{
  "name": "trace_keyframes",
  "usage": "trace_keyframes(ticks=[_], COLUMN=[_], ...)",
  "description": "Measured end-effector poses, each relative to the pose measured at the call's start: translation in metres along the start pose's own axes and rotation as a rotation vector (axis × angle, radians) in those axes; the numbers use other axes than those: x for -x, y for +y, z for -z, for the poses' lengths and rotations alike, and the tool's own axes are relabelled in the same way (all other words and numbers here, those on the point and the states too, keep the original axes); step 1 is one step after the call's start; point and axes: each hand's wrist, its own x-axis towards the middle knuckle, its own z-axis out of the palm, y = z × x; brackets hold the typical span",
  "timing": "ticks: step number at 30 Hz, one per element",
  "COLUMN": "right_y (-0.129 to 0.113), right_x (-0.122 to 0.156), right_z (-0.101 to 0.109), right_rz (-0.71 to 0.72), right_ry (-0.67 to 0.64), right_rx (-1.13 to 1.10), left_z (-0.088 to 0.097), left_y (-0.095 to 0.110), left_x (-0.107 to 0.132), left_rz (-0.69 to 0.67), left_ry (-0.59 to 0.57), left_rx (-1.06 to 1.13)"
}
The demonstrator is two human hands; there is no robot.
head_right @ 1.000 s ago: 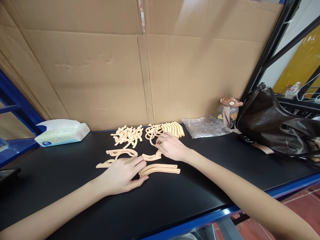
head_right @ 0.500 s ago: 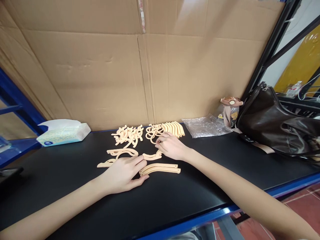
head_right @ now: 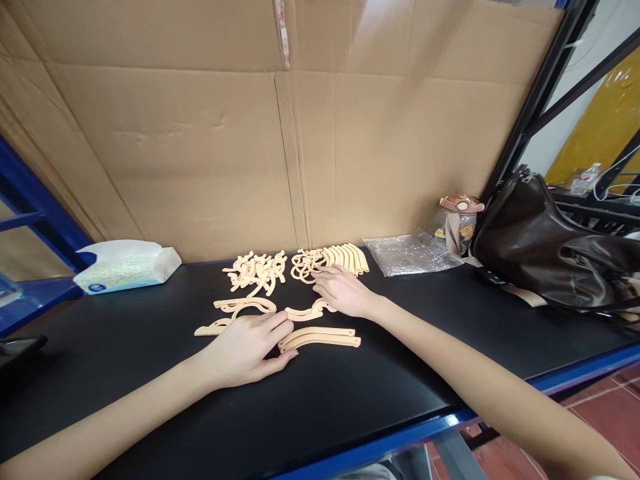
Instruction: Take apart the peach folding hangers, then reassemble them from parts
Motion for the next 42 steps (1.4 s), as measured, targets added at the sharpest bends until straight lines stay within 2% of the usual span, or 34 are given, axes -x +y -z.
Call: trace_keyframes(ticks=[12,20,30,32,36,39,42], right_y=[-0.004,-0.007,-0.025,-0.029,-0.039,-0.051,-0.061], right_x=[-0.001,-0.001,0.006,0.009,0.013,0.014,0.015], right_z=[0.01,0.008,0.038,0.042,0.042,0.04,0.037], right_rz=[0.065,0.129,0.046,0.024,-0.007,-0.008,0.026], right_ry=[-0.042,0.075,0.321,0.362,0.403,0.354,0.296], right_rx=[-0.009,0.111,0.139,0.078,-0.192,-0.304,-0.303], left_z=[0.001,-0.001,-0.001,-0.001,0.0,0.001,0.0], left_y=[0.001,0.0,0.0,0.0,-0.002,-0.003,-0.002], left_x=[0.0,0.001,0.001,0.001,0.002,0.002,0.001], left_rz=[0.011,0.001,-0.011,0.009,0.155,0.201,0.189], left_ry=[-0.019,0.003,0.038,0.079,0.242,0.312,0.343], left_rx=[0.014,-0.008,-0.044,-0.061,-0.099,-0.104,-0.103])
